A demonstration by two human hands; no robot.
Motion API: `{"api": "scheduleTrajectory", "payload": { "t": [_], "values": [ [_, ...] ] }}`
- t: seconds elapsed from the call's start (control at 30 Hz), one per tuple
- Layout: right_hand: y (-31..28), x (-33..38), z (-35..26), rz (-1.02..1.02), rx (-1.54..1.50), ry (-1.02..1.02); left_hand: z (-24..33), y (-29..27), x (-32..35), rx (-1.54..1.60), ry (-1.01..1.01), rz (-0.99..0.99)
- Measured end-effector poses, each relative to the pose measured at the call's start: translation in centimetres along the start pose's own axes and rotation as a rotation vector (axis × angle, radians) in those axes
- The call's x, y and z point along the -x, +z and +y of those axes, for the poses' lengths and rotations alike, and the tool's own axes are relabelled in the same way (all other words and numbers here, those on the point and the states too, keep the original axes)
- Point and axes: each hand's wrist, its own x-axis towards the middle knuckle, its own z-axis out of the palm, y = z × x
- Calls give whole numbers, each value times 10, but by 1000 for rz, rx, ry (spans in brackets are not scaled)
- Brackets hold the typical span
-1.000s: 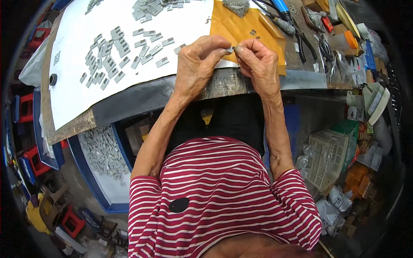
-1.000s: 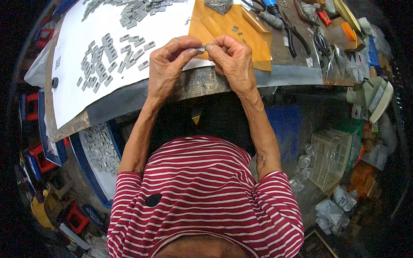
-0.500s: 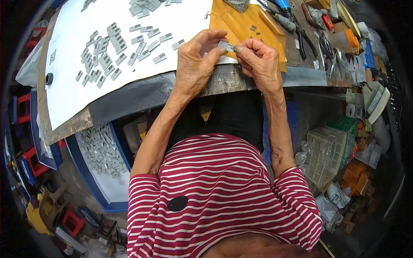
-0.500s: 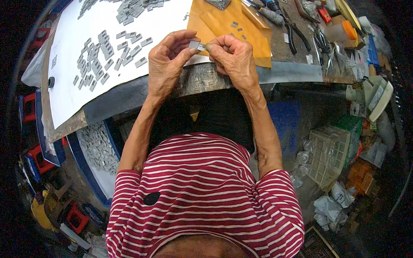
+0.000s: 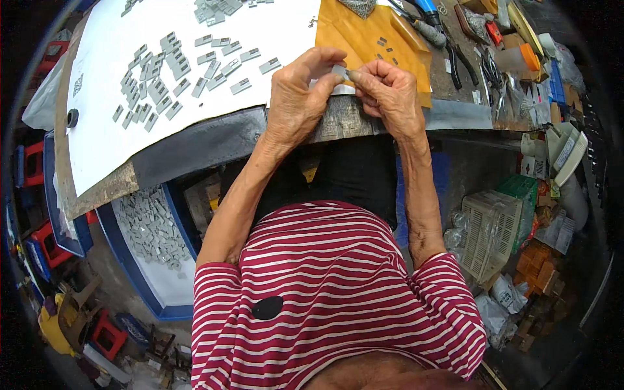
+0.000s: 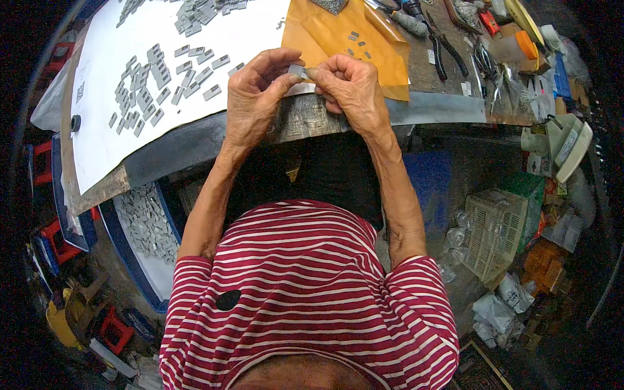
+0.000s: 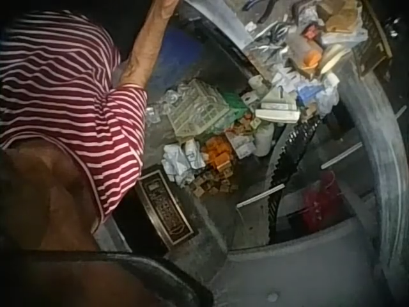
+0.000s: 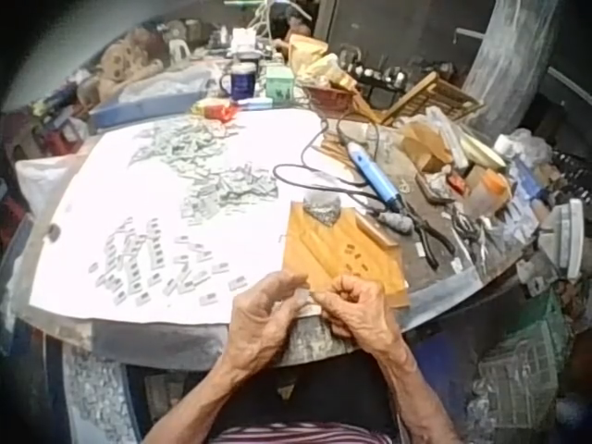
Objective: The recorder is sorting and inspecting small metal hardware tags at a workbench.
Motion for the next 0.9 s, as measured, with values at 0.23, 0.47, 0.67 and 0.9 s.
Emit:
{"api": "scheduleTrajectory", "payload": {
  "t": [0.23,0.47,0.67,0.9],
  "values": [
    [-5,-1,-1,-82,-25,14,-3,-3,0,45,-75,-50],
    [-13,-2,1,-177,-57,46,2,-1,1,73,-85,-73],
    [-18,-3,0,-236,-21,43,-1,0,2,129,-108,-88],
    [-17,-2,-2,-212,-15,66,1,0,1,87,-118,-106]
  ]
}}
